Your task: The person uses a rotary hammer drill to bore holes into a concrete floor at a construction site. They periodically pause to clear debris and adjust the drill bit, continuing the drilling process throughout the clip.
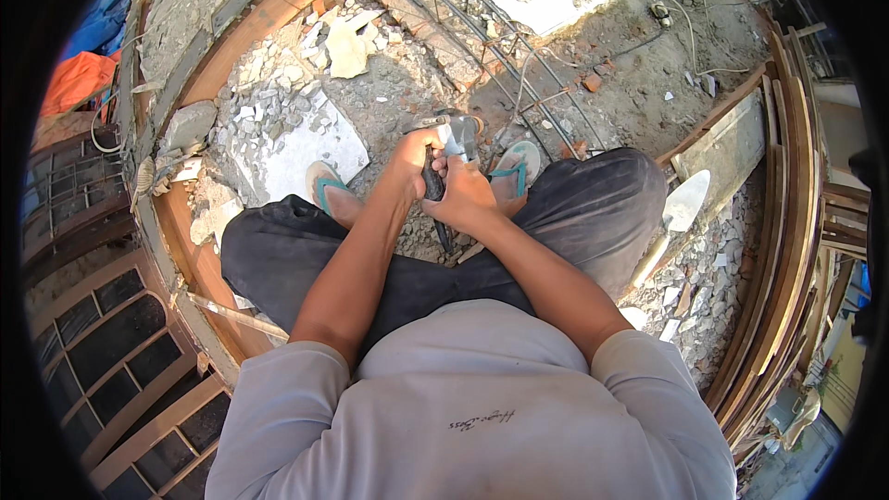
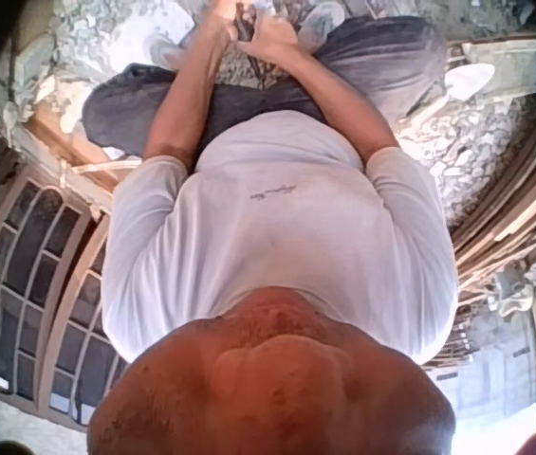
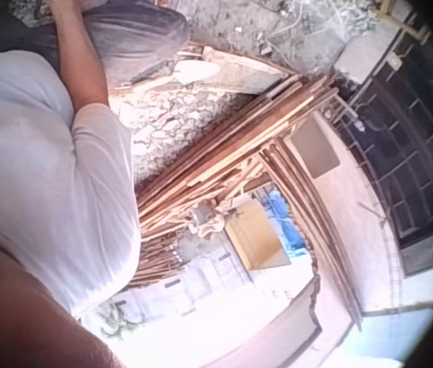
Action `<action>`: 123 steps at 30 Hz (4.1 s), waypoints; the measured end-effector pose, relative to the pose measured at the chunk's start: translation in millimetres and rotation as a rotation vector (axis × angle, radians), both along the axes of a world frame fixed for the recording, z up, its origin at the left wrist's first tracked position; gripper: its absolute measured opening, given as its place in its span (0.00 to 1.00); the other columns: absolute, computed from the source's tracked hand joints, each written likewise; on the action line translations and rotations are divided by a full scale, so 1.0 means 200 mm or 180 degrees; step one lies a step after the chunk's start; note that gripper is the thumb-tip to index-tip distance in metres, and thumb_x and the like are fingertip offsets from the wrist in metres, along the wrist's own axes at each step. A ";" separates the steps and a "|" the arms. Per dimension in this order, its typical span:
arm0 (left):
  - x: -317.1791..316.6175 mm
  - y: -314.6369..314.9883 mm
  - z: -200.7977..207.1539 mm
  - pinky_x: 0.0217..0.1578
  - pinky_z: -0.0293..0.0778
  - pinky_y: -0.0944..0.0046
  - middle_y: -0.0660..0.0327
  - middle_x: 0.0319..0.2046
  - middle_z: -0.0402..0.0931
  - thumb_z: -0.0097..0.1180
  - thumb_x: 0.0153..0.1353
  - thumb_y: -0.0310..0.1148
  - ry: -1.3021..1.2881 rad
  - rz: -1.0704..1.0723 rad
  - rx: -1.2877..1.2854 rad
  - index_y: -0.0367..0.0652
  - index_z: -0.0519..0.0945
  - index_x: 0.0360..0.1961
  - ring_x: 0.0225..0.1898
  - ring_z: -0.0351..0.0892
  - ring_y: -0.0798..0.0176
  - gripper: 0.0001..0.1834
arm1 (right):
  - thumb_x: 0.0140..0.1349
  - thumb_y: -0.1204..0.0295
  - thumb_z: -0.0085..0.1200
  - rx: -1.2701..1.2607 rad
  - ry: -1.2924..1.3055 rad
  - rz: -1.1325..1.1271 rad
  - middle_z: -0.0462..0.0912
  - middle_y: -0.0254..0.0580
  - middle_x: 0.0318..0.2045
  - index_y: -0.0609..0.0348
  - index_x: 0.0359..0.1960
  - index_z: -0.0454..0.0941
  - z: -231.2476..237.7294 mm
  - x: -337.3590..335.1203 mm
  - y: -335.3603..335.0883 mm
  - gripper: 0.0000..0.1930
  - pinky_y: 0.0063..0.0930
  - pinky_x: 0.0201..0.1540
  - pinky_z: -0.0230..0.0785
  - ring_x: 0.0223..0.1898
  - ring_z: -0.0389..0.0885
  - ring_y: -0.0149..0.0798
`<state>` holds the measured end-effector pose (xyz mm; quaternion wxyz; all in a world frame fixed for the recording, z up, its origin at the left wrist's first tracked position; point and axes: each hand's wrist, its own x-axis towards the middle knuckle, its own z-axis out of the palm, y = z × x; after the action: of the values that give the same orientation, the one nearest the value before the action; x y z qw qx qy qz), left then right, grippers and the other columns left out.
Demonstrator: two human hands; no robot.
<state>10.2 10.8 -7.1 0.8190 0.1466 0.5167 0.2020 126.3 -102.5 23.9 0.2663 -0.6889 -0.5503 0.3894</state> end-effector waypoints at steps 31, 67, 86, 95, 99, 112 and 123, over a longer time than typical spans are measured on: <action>-0.05 0.07 -0.09 0.21 0.64 0.62 0.63 0.21 0.73 0.60 0.60 0.27 0.0286 -0.0449 0.1453 0.42 0.79 0.27 0.17 0.68 0.68 0.05 | 0.53 0.53 0.81 -0.0164 0.0211 -0.0221 0.87 0.48 0.40 0.60 0.55 0.75 -0.11 -0.06 0.08 0.36 0.47 0.50 0.83 0.42 0.92 0.54; 0.14 0.24 -0.11 0.25 0.69 0.61 0.63 0.22 0.70 0.55 0.56 0.26 -0.0154 0.0639 0.0282 0.47 0.73 0.28 0.19 0.67 0.64 0.04 | 0.59 0.67 0.75 0.0303 -0.0282 -0.0300 0.92 0.54 0.52 0.56 0.73 0.70 -0.14 0.09 0.19 0.41 0.53 0.56 0.82 0.50 0.92 0.61; 0.14 0.03 0.10 0.28 0.72 0.60 0.63 0.20 0.67 0.54 0.59 0.30 -0.0618 0.0481 -0.0033 0.46 0.72 0.25 0.21 0.68 0.62 0.06 | 0.56 0.61 0.77 0.0210 -0.0372 -0.0294 0.92 0.39 0.49 0.51 0.61 0.70 0.10 0.13 0.02 0.34 0.52 0.49 0.84 0.46 0.94 0.55; 0.23 0.16 -0.09 0.28 0.71 0.62 0.64 0.21 0.67 0.53 0.56 0.29 -0.0794 0.0768 0.0115 0.47 0.72 0.27 0.21 0.66 0.64 0.03 | 0.58 0.65 0.76 0.0592 -0.0441 -0.0251 0.92 0.45 0.54 0.55 0.62 0.69 -0.06 0.20 0.12 0.34 0.52 0.53 0.83 0.53 0.92 0.55; 0.18 0.20 -0.18 0.27 0.71 0.62 0.65 0.21 0.66 0.55 0.56 0.29 -0.0910 0.0936 -0.0031 0.48 0.71 0.27 0.21 0.66 0.64 0.04 | 0.59 0.65 0.76 0.0290 -0.0225 -0.0164 0.91 0.49 0.53 0.57 0.63 0.68 -0.13 0.19 0.19 0.35 0.53 0.56 0.82 0.55 0.91 0.58; 0.26 0.00 -0.11 0.25 0.69 0.60 0.64 0.21 0.72 0.60 0.64 0.31 0.0446 0.0057 0.0763 0.46 0.75 0.24 0.20 0.69 0.65 0.10 | 0.58 0.63 0.76 -0.0450 -0.0197 -0.0239 0.87 0.60 0.50 0.61 0.62 0.68 -0.09 0.15 0.08 0.36 0.53 0.53 0.83 0.53 0.90 0.64; 0.28 0.03 -0.12 0.28 0.69 0.61 0.64 0.21 0.69 0.56 0.62 0.31 -0.0193 0.0547 0.0688 0.47 0.71 0.23 0.23 0.68 0.65 0.11 | 0.59 0.67 0.76 -0.0110 -0.0538 -0.0137 0.91 0.54 0.39 0.51 0.59 0.70 0.02 0.22 0.09 0.30 0.56 0.48 0.81 0.44 0.92 0.63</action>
<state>67.0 17.6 -30.7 0.7933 0.1830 0.4776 0.3302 169.7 -84.3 27.6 0.2153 -0.7355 -0.5491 0.3335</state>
